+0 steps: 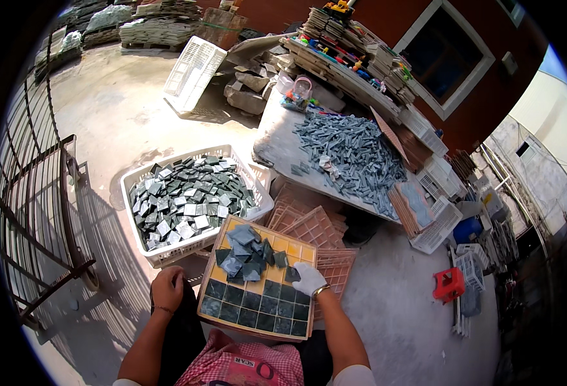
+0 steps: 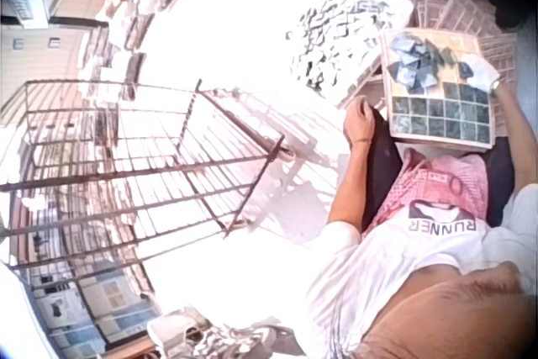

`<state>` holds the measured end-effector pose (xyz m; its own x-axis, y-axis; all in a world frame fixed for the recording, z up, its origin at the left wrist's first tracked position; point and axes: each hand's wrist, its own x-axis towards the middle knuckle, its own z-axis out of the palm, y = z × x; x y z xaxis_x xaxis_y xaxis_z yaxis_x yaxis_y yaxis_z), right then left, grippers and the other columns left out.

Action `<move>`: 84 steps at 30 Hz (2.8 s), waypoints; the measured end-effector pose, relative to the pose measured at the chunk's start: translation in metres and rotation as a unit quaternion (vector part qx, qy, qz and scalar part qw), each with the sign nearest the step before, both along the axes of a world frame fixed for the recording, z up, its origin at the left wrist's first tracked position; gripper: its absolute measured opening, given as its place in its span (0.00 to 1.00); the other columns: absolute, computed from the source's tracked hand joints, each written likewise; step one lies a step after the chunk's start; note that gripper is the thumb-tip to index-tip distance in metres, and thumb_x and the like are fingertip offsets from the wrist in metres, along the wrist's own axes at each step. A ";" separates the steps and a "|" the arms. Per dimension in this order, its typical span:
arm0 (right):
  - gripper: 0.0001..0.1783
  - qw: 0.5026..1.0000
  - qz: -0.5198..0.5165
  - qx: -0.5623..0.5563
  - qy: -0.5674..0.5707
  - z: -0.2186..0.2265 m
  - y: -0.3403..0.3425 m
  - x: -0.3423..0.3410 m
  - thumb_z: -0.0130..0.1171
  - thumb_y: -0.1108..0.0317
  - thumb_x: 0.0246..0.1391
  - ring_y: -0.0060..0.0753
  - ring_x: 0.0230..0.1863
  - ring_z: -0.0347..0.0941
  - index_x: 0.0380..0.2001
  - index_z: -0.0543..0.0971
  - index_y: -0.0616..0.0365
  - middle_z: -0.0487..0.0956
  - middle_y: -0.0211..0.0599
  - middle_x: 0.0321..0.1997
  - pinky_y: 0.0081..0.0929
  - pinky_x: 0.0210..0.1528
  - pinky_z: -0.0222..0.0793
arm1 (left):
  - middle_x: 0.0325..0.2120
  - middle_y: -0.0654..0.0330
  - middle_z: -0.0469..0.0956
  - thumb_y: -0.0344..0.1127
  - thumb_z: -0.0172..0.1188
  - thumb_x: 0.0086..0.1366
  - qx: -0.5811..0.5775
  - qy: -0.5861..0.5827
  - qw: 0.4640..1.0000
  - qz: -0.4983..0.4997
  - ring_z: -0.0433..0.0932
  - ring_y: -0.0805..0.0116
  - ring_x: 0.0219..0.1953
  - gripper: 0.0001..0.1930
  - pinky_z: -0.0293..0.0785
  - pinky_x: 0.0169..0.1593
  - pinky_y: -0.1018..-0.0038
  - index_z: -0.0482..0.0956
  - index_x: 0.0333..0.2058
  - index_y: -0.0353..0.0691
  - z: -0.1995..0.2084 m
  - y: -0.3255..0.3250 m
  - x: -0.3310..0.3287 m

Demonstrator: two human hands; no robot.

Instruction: The person sits on the ground and places small square tiles into a gridded wooden frame, filling the cells one by one. They occasionally flip the frame to check alignment and continue arranging tiles until the grid is filled.

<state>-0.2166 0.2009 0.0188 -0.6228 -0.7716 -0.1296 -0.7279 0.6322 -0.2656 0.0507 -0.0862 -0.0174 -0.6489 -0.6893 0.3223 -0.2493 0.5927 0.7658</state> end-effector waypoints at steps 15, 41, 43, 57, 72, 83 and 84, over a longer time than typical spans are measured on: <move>0.16 0.999 0.027 0.029 0.006 -0.023 0.001 -0.015 0.55 0.67 0.41 0.49 0.40 0.69 0.37 0.75 0.57 0.73 0.48 0.35 0.38 0.44 0.65 | 0.28 0.52 0.76 0.28 0.54 0.52 0.030 -0.012 0.999 0.002 0.75 0.55 0.33 0.07 0.71 0.38 0.67 0.76 0.31 0.36 -0.004 0.000 -0.003; 0.26 0.977 -0.207 -0.032 -0.033 -0.020 -0.056 -0.012 0.66 0.52 0.31 0.48 0.32 0.74 0.31 0.74 0.61 0.76 0.48 0.29 0.37 0.36 0.69 | 0.24 0.53 0.76 0.26 0.54 0.53 0.001 0.025 1.000 -0.001 0.76 0.59 0.26 0.05 0.71 0.31 0.71 0.76 0.30 0.35 -0.004 -0.003 -0.001; 0.27 0.970 -0.229 -0.077 -0.038 -0.024 -0.048 -0.012 0.66 0.53 0.30 0.42 0.28 0.74 0.31 0.74 0.62 0.76 0.44 0.25 0.33 0.33 0.70 | 0.24 0.53 0.75 0.25 0.54 0.53 0.002 0.031 1.000 -0.001 0.76 0.59 0.25 0.05 0.71 0.31 0.72 0.75 0.30 0.35 -0.003 -0.004 0.001; 0.26 0.357 -0.040 -0.569 -0.739 0.013 0.025 0.085 0.57 0.73 0.48 0.41 0.45 0.68 0.52 0.64 0.60 0.66 0.46 0.51 0.31 0.44 0.70 | 0.25 0.53 0.76 0.26 0.54 0.52 0.009 0.016 1.000 -0.006 0.75 0.58 0.27 0.06 0.71 0.33 0.70 0.76 0.30 0.36 -0.005 -0.001 0.001; 0.29 0.356 -0.125 -0.616 -0.692 -0.023 0.058 0.090 0.60 0.63 0.46 0.31 0.37 0.68 0.50 0.65 0.64 0.71 0.39 0.41 0.25 0.39 0.65 | 0.25 0.53 0.75 0.26 0.54 0.52 -0.051 -0.013 0.999 -0.003 0.74 0.57 0.28 0.06 0.69 0.34 0.69 0.76 0.30 0.36 -0.006 -0.004 0.011; 0.23 0.991 -0.119 -0.059 0.001 -0.005 0.039 -0.040 0.57 0.72 0.35 0.51 0.44 0.69 0.41 0.69 0.58 0.70 0.49 0.42 0.38 0.46 0.66 | 0.26 0.52 0.75 0.25 0.54 0.51 -0.058 -0.051 0.997 0.010 0.74 0.55 0.28 0.06 0.70 0.34 0.68 0.76 0.29 0.36 -0.007 -0.007 -0.002; 0.23 0.992 -0.117 -0.040 -0.004 -0.012 0.037 -0.047 0.57 0.72 0.35 0.52 0.44 0.68 0.40 0.69 0.58 0.70 0.49 0.42 0.39 0.46 0.66 | 0.25 0.52 0.75 0.25 0.54 0.51 -0.071 -0.041 0.997 0.008 0.74 0.56 0.27 0.06 0.69 0.33 0.68 0.76 0.29 0.36 -0.008 -0.007 -0.003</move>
<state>-0.2639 0.2383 0.0072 -0.7852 -0.6139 -0.0805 -0.5611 0.7605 -0.3267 0.0474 -0.0934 -0.0253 -0.6661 -0.6512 0.3637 -0.3179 0.6890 0.6513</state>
